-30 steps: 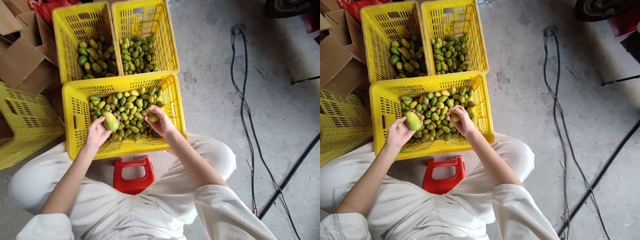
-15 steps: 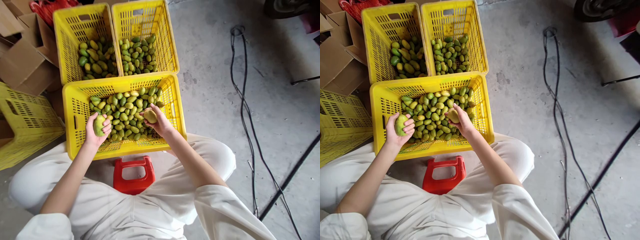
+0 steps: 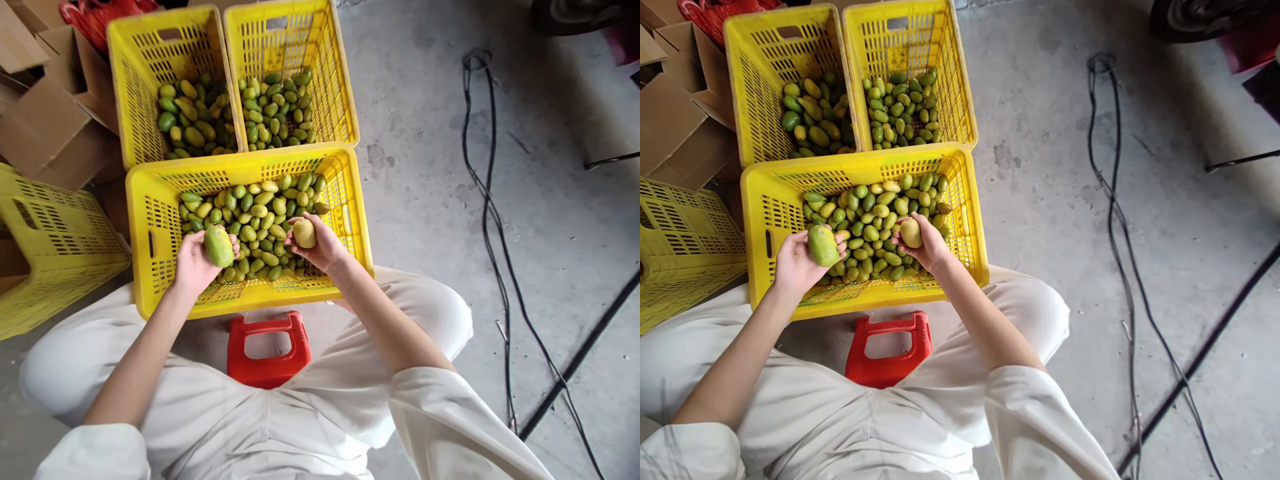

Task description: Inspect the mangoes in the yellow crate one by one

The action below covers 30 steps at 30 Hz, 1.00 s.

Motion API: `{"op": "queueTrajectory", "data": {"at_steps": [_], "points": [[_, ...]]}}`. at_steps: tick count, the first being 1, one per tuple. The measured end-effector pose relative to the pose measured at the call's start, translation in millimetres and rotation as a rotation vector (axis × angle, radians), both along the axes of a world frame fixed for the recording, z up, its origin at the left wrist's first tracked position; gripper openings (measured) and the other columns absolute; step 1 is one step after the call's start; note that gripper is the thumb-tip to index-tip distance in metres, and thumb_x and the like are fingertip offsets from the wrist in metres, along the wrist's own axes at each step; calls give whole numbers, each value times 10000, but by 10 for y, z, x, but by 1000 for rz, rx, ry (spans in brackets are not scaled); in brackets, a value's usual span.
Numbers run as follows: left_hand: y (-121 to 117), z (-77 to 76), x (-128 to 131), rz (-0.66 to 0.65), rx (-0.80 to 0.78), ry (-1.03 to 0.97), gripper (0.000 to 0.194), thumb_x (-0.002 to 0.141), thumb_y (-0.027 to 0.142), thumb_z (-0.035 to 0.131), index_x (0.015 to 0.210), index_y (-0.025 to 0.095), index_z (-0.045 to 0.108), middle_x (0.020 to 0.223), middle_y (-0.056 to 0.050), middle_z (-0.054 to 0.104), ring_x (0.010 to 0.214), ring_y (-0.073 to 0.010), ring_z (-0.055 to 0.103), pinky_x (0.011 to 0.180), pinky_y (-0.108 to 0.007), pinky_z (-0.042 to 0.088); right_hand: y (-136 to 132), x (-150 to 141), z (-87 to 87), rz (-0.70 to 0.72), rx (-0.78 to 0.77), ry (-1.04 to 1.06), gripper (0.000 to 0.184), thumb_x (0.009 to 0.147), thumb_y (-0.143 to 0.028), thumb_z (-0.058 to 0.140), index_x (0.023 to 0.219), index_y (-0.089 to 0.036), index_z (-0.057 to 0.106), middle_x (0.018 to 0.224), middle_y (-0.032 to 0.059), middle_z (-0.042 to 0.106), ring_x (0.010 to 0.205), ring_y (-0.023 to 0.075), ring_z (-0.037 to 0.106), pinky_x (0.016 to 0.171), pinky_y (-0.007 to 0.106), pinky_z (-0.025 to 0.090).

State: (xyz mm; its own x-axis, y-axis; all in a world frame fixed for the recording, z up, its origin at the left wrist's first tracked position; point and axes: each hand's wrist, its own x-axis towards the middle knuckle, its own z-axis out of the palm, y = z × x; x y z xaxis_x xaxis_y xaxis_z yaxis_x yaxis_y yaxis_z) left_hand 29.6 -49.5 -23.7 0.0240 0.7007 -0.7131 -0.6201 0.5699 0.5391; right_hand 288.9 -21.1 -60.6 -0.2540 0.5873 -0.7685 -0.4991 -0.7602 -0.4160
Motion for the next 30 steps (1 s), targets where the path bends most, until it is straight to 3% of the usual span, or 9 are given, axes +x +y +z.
{"op": "queueTrajectory", "data": {"at_steps": [2, 4, 9, 14, 16, 19, 22, 25, 30], "points": [[-16, 1, 37, 0, -16, -31, 236, 1005, 418, 702, 1005, 184, 728, 940, -91, 747, 865, -229, 749, 833, -387, 671, 5, -10, 32, 1, 33, 30, 301, 1057, -520, 673, 962, -234, 676, 751, 3, 702, 658, 167, 683, 511, 226, 535], [-17, -16, 49, 28, -20, -55, 229, 1010, 401, 751, 1058, 179, 724, 956, -79, 738, 889, -209, 745, 861, -357, 669, 9, -27, 80, -11, 76, 53, 336, 1047, -567, 693, 979, -239, 677, 792, -5, 714, 663, 152, 663, 507, 210, 510], [35, -75, -19, 99, -7, -105, 260, 939, 340, 866, 989, 181, 667, 808, 21, 586, 636, -80, 595, 592, -162, 544, 23, -31, 172, -43, 132, 36, 372, 939, -564, 854, 990, -240, 678, 867, -7, 725, 683, 137, 663, 481, 192, 456], [70, -75, -37, 162, -71, -20, 226, 917, 266, 825, 899, 193, 611, 832, -2, 663, 690, -91, 683, 614, -147, 579, 16, -16, 177, -79, 132, -4, 235, 900, -345, 872, 940, -221, 676, 825, -27, 701, 622, 97, 596, 523, 188, 486], [71, -59, -21, 136, -71, 11, 228, 915, 267, 819, 888, 200, 602, 773, 20, 637, 615, -82, 640, 552, -146, 537, 15, -14, 155, -76, 102, 6, 210, 942, -372, 810, 921, -219, 668, 788, -23, 691, 584, 93, 556, 511, 187, 479], [59, -24, 1, 35, -35, 29, 268, 896, 286, 822, 834, 207, 574, 648, 73, 505, 468, -52, 486, 437, -138, 392, 26, 5, 99, -33, 72, 23, 296, 977, -487, 759, 898, -226, 642, 718, -14, 657, 523, 95, 503, 444, 181, 421], [28, 16, 10, -10, 4, 62, 259, 867, 299, 797, 774, 197, 578, 598, 74, 470, 422, -45, 436, 404, -145, 340, 42, 45, 26, 22, 55, 35, 372, 978, -570, 717, 868, -230, 612, 651, -11, 609, 452, 97, 433, 374, 193, 347], [-2, 39, -3, 14, 36, 75, 286, 870, 364, 768, 731, 192, 585, 559, 59, 470, 392, -50, 410, 376, -160, 324, 46, 73, -21, 63, 49, 47, 362, 991, -562, 643, 851, -230, 605, 620, 0, 599, 414, 106, 383, 338, 213, 296], [12, 19, -63, 54, -6, 71, 499, 987, 631, 644, 727, 209, 591, 541, 26, 482, 365, -86, 416, 347, -211, 311, 16, 31, 26, 90, 71, 47, 340, 993, -538, 623, 850, -229, 637, 627, 9, 624, 430, 116, 359, 359, 224, 270]]}}
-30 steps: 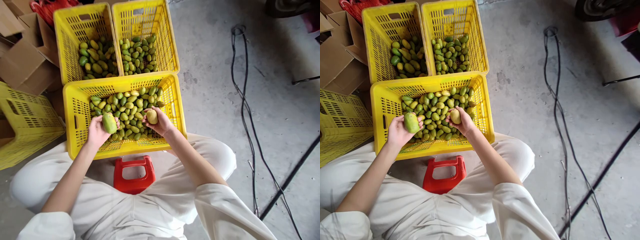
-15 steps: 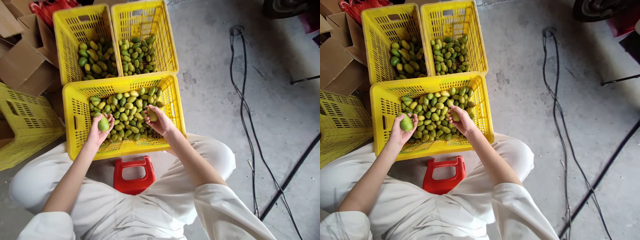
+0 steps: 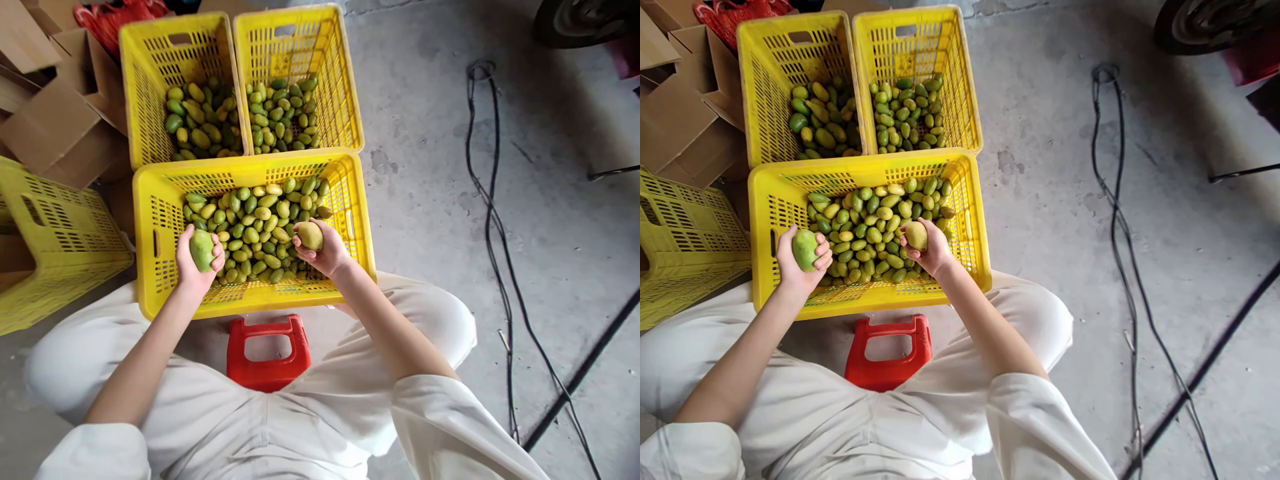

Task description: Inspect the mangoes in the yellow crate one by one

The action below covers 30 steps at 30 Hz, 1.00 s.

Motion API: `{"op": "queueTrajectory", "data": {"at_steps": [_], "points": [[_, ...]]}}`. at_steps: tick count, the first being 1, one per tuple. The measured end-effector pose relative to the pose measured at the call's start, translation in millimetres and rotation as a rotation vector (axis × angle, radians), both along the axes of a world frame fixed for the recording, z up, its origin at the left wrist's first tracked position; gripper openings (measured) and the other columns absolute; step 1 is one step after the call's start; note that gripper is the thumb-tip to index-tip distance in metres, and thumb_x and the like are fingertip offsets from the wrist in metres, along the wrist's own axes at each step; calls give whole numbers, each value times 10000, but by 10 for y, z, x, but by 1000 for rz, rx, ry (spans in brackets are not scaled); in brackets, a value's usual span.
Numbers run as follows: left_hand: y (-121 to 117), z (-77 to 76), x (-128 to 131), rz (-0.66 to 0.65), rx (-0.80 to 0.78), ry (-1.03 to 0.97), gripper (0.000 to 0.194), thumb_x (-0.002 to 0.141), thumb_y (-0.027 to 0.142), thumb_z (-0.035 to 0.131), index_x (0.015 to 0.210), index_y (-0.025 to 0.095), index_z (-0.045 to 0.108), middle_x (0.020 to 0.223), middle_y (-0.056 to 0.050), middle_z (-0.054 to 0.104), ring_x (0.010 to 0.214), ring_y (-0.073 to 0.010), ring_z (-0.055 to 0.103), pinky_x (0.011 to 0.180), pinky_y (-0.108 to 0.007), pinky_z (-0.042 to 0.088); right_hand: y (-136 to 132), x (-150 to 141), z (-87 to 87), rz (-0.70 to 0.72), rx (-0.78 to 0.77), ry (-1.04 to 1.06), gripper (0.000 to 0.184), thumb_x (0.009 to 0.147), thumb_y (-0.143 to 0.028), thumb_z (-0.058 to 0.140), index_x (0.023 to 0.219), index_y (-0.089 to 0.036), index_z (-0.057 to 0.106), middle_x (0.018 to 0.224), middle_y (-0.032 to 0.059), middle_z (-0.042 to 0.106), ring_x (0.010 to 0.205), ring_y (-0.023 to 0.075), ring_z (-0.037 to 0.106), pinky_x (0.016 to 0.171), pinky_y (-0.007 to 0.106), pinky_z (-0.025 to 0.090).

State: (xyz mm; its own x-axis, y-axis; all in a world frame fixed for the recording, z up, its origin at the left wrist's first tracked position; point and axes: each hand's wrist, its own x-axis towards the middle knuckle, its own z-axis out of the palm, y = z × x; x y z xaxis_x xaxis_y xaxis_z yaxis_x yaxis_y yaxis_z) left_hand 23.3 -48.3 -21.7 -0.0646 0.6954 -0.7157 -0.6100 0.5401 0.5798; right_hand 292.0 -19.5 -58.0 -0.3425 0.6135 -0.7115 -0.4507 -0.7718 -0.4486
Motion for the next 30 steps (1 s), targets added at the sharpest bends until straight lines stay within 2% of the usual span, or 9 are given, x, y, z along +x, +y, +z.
{"op": "queueTrajectory", "data": {"at_steps": [3, 6, 10, 15, 17, 19, 21, 24, 30], "points": [[20, -27, 1, 83, -25, -31, 435, 1025, 564, 589, 802, 196, 658, 652, -39, 634, 468, -136, 569, 417, -232, 436, -19, -38, 47, -87, 52, -10, 309, 950, -549, 718, 919, -245, 675, 735, -5, 673, 508, 124, 430, 425, 237, 364], [19, -74, 34, 112, -21, -63, 271, 997, 431, 641, 905, 187, 714, 833, -86, 767, 656, -198, 713, 571, -290, 589, -29, -48, 41, -173, 88, -43, 314, 876, -502, 837, 956, -260, 653, 806, -28, 665, 580, 119, 467, 500, 242, 415], [-4, -187, 44, 73, 41, -40, 225, 953, 421, 800, 999, 207, 749, 930, -65, 804, 776, -186, 753, 691, -273, 623, -35, -48, -13, -215, 135, -74, 442, 802, -432, 947, 885, -267, 546, 779, -59, 589, 625, 112, 460, 540, 235, 421], [-58, -264, 11, 77, 165, 13, 404, 704, 351, 1054, 911, 244, 723, 924, 20, 791, 880, -151, 762, 834, -252, 638, -23, -60, 0, -292, 111, -8, 277, 806, -321, 842, 990, -269, 641, 931, -7, 716, 862, 170, 651, 693, 250, 568], [-75, -241, 16, 41, 204, -33, 464, 663, 382, 1090, 911, 246, 722, 877, 32, 771, 868, -170, 762, 902, -336, 672, -17, -54, 25, -302, 114, 40, 253, 779, -290, 758, 1013, -268, 663, 995, 22, 756, 959, 207, 692, 741, 282, 612], [-77, -202, 31, 24, 181, -71, 466, 714, 471, 1070, 927, 243, 724, 841, 21, 758, 869, -203, 777, 938, -431, 697, -18, -42, 47, -302, 120, 62, 249, 741, -277, 715, 982, -267, 657, 1025, 37, 771, 978, 226, 705, 766, 315, 638], [-69, -169, 45, 31, 117, -73, 441, 799, 528, 1013, 933, 233, 714, 857, -7, 768, 912, -238, 807, 912, -445, 712, -26, -37, 67, -309, 119, 56, 224, 721, -279, 720, 927, -267, 630, 1029, 37, 770, 949, 229, 707, 775, 336, 648], [-63, -160, 47, 37, 49, -53, 390, 862, 475, 972, 949, 214, 695, 922, -40, 792, 937, -249, 833, 793, -347, 714, -46, -59, 92, -327, 108, 20, 271, 735, -305, 808, 850, -266, 566, 948, 7, 727, 889, 207, 704, 759, 318, 636], [-68, -169, 42, -30, 137, -45, 478, 753, 474, 1028, 932, 195, 684, 892, -37, 783, 685, -191, 768, 496, -229, 596, -61, -107, 57, -233, 207, 31, 399, 751, -299, 930, 994, -278, 613, 881, -39, 711, 775, 151, 686, 635, 228, 552]]}}
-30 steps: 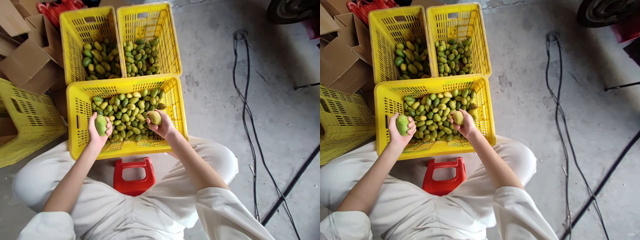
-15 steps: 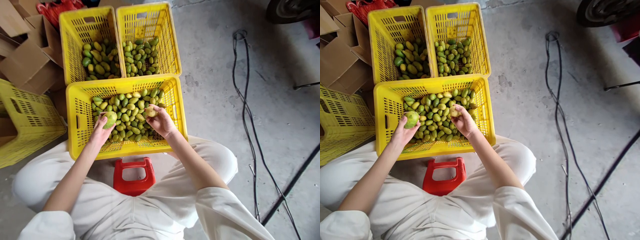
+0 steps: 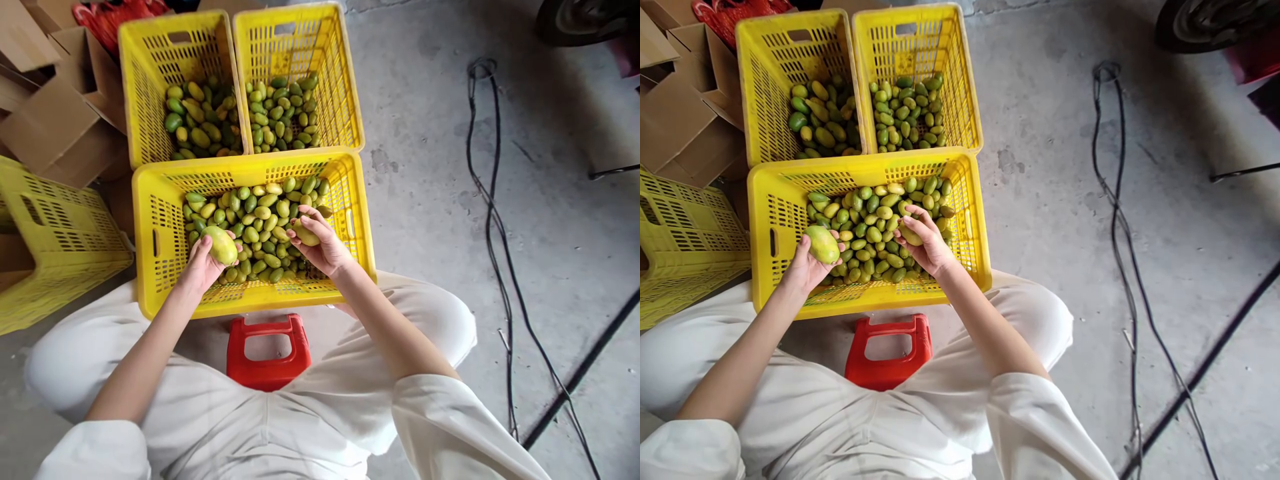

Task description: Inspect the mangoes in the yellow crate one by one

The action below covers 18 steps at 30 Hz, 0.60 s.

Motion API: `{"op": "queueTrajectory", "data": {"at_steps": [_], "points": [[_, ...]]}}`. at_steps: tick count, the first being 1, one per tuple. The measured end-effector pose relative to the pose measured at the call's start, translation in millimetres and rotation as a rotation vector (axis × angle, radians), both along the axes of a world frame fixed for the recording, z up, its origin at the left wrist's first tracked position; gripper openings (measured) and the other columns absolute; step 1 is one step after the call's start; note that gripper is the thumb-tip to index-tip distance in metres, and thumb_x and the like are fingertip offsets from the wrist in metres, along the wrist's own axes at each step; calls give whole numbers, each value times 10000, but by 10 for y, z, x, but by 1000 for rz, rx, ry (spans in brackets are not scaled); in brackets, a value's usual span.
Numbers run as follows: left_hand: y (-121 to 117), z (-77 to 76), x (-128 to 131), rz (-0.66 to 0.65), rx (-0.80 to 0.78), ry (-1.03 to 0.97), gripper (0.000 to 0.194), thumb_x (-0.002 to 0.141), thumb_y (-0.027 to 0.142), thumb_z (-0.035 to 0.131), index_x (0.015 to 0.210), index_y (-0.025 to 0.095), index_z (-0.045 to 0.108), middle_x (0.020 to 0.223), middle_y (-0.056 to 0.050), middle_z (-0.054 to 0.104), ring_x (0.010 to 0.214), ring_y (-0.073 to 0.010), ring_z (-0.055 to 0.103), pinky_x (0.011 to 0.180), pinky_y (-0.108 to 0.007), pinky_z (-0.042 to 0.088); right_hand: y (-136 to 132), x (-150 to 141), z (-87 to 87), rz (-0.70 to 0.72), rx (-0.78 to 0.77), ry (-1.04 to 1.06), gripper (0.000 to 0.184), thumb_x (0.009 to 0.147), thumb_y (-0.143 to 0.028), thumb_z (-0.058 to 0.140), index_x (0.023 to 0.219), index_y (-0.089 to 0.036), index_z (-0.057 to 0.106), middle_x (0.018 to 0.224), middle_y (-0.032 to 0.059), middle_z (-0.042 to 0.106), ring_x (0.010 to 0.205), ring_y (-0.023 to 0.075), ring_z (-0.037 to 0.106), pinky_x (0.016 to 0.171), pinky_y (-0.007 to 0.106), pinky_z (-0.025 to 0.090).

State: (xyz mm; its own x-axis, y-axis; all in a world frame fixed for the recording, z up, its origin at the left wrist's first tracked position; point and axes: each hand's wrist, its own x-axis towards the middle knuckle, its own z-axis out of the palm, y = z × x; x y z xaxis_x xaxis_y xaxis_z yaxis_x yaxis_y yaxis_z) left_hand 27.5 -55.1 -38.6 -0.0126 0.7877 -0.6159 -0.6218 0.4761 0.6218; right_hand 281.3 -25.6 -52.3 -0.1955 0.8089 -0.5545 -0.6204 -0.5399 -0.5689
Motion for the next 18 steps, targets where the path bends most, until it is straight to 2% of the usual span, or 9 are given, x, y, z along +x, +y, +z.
{"op": "queueTrajectory", "data": {"at_steps": [2, 5, 7, 11, 15, 18], "points": [[22, 49, 22, -9, -17, -14, 423, 820, 479, 974, 955, 197, 690, 907, -32, 784, 654, -169, 747, 493, -224, 595, 10, 22, -41, 47, -33, 19, 334, 796, -317, 879, 988, -257, 612, 883, -6, 740, 753, 163, 699, 620, 240, 565], [67, 149, 59, -14, -86, -38, 272, 977, 445, 803, 965, 198, 690, 873, -14, 754, 591, -119, 684, 565, -234, 640, 22, 62, -90, 98, -100, 16, 221, 851, -331, 770, 928, -241, 584, 829, 40, 759, 678, 180, 696, 551, 242, 546], [90, 199, 67, -12, -112, -48, 237, 1025, 413, 707, 937, 195, 679, 811, -2, 702, 543, -90, 617, 525, -195, 594, 22, 75, -99, 98, -102, 9, 200, 861, -321, 741, 943, -244, 576, 795, 39, 759, 620, 176, 676, 493, 227, 498], [106, 221, 36, -39, -97, -29, 201, 950, 346, 725, 851, 197, 635, 699, 26, 576, 470, -70, 499, 347, -134, 305, 20, 73, -83, 113, -79, 25, 246, 937, -412, 748, 993, -254, 569, 773, 17, 740, 531, 157, 621, 410, 204, 396], [102, 191, 18, -91, -128, 46, 196, 814, 267, 784, 814, 204, 598, 650, 55, 525, 433, -64, 459, 344, -138, 270, 46, 64, -53, 77, -164, 25, 365, 996, -548, 735, 915, -245, 549, 762, 28, 725, 514, 144, 615, 379, 185, 361], [82, 181, 34, -118, -172, 76, 199, 791, 291, 769, 819, 204, 592, 623, 58, 523, 406, -70, 444, 335, -151, 259, 75, 43, -24, -54, -291, -16, 266, 1041, -425, 685, 899, -223, 586, 809, 57, 747, 588, 147, 677, 413, 172, 459]]}}
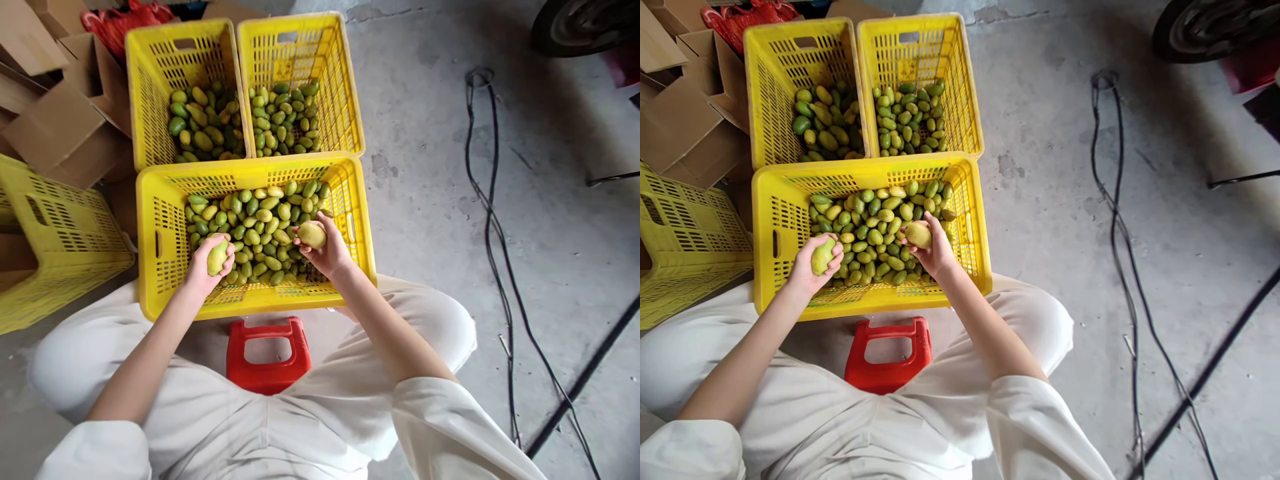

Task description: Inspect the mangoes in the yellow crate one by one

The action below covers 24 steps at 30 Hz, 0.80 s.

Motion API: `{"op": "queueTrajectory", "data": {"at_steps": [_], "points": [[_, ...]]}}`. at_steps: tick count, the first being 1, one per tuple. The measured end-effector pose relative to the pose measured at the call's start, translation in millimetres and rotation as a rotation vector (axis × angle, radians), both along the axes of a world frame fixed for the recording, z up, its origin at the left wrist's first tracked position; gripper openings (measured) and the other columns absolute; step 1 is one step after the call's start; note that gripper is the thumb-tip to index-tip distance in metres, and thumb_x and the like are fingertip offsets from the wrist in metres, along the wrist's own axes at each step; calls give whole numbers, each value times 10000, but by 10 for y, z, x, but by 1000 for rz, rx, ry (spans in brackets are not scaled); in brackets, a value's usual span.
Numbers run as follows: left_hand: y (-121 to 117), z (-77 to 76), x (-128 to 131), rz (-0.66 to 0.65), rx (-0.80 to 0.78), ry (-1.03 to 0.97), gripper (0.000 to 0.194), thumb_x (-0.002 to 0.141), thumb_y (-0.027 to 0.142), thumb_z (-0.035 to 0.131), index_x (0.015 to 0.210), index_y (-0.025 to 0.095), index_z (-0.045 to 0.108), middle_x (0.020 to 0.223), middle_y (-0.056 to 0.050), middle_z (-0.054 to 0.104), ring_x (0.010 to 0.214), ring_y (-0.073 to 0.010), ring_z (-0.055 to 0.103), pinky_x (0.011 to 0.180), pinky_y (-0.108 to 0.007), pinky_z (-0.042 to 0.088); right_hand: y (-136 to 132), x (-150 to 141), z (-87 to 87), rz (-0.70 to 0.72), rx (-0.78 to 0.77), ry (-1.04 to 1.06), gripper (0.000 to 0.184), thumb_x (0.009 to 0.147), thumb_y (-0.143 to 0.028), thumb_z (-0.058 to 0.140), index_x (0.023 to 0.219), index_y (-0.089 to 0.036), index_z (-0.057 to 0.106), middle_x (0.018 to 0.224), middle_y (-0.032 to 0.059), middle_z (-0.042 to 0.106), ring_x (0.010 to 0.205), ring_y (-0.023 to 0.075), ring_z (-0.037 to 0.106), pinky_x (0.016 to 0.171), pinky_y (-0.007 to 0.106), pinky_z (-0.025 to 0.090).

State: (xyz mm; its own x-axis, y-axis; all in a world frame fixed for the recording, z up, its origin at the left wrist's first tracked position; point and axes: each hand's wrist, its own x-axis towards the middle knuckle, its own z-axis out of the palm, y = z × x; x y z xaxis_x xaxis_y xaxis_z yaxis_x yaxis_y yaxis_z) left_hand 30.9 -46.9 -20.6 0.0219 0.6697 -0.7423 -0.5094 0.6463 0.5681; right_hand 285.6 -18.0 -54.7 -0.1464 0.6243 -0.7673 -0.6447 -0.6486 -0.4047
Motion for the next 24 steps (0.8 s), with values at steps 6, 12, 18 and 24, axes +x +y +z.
{"op": "queueTrajectory", "data": {"at_steps": [6, 12, 18, 24], "points": [[-56, 30, 29, 13, -61, -4, 172, 810, 346, 672, 804, 202, 577, 573, 47, 521, 363, -77, 424, 308, -162, 218, -15, -61, -76, -195, -152, -56, 87, 983, -111, 642, 1003, -195, 658, 897, 52, 741, 831, 179, 781, 725, 250, 716], [-69, 64, 23, 43, -66, -27, 216, 873, 389, 612, 788, 191, 597, 554, 25, 537, 323, -85, 407, 288, -174, 207, -51, 17, -209, -246, -221, -55, 231, 961, -54, 619, 1151, -184, 642, 1080, 82, 751, 917, 181, 808, 806, 276, 745], [-86, 83, 25, 37, -78, -86, 324, 983, 400, 499, 781, 174, 611, 552, -3, 559, 318, -95, 428, 280, -173, 217, 241, 41, -365, -253, -355, -94, 250, 1096, -197, 530, 1322, -177, 637, 1119, 116, 757, 963, 207, 819, 713, 266, 734], [-59, 111, 17, 60, -119, -101, 403, 1056, 397, 387, 782, 183, 592, 542, -10, 548, 305, -107, 421, 268, -185, 209, 1272, -196, -344, -353, 9, -89, 476, 1147, -277, 432, 1614, -227, 510, 1325, 137, 765, 1109, 220, 819, 886, 382, 741]]}}
